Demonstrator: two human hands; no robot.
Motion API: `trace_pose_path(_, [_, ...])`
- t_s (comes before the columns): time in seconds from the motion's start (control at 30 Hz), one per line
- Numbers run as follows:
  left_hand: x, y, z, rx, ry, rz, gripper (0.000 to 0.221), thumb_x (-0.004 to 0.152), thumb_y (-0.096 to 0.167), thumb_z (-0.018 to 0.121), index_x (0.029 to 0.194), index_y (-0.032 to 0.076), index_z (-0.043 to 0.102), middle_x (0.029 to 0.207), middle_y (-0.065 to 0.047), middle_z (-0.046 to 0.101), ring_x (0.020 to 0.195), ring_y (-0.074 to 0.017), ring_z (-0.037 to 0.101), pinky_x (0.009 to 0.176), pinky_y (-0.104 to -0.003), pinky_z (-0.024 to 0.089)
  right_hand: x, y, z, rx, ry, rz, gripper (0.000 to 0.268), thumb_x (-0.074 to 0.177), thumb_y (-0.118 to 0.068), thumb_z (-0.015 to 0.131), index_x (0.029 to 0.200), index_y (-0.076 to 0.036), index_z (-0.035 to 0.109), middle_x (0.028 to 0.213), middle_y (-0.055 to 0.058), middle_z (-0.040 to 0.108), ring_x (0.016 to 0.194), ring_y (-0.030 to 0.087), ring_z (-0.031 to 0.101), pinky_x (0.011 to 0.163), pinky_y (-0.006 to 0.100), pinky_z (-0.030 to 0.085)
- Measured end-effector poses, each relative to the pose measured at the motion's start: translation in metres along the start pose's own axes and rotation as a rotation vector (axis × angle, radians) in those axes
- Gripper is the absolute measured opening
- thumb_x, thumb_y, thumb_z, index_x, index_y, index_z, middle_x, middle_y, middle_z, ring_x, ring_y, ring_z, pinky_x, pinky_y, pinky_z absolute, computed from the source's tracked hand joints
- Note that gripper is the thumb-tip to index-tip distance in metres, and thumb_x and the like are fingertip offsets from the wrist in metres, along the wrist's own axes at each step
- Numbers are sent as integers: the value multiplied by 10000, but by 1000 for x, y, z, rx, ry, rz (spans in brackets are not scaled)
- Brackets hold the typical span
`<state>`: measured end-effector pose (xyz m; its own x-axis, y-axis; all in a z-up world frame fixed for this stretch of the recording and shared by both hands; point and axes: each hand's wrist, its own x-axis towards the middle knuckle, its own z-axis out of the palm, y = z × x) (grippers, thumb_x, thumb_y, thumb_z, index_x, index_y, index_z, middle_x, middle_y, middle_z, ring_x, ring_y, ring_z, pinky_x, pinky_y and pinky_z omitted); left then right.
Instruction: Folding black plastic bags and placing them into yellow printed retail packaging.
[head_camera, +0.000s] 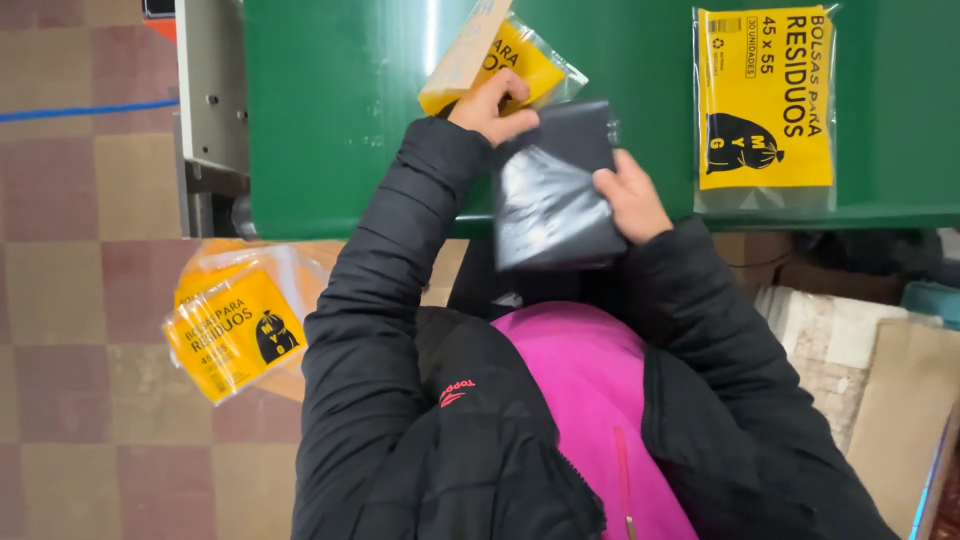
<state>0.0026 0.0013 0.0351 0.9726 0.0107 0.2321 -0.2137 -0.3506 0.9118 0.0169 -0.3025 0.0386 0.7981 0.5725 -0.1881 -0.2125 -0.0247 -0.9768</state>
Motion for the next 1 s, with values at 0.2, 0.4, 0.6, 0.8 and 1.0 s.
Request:
trace_pose_path(0.2, [12, -14, 18, 256, 12, 61, 226, 885, 183, 785, 1009, 42, 661, 957, -112, 708, 920, -319, 691, 804, -398, 548, 31, -8, 30, -410, -244, -184, 376, 1052, -117, 532, 1386, 54, 515, 1209, 158, 647, 1110, 237, 610, 1007, 342, 471])
trace_pose_path(0.4, [18, 27, 14, 328, 24, 255, 98, 948, 152, 731, 1002, 101, 667, 1025, -77, 714, 989, -319, 692, 849, -398, 573, 65, 1, 19, -739, -164, -281, 410, 1056, -187, 605, 1328, 103, 507, 1128, 246, 647, 1063, 333, 635, 925, 390, 496])
trace_pose_path(0.6, [-46, 41, -24, 714, 217, 85, 261, 912, 285, 736, 1037, 85, 623, 981, -127, 699, 904, -370, 660, 761, -462, 535, 97, -31, 16, -492, -16, 49, 437, 956, -300, 651, 1197, 34, 506, 841, 139, 697, 804, 338, 686, 712, 412, 531])
trace_pose_path(0.8, [-86, 17, -27, 482, 301, -419, 246, 935, 216, 733, 940, 68, 537, 739, -90, 669, 615, -264, 681, 565, -393, 548, 164, -9, 20, -811, -14, -145, 294, 1042, -376, 586, 1121, -107, 671, 933, 124, 735, 880, 371, 688, 779, 467, 521])
trace_pose_path(1.0, [-91, -5, -13, -44, 390, -447, 182, 932, 3, 632, 925, 74, 466, 708, -13, 597, 524, -95, 592, 477, -273, 498, 157, 13, 11, -635, -52, -48, 214, 1014, -265, 579, 964, -72, 657, 792, 107, 652, 662, 295, 620, 591, 422, 494])
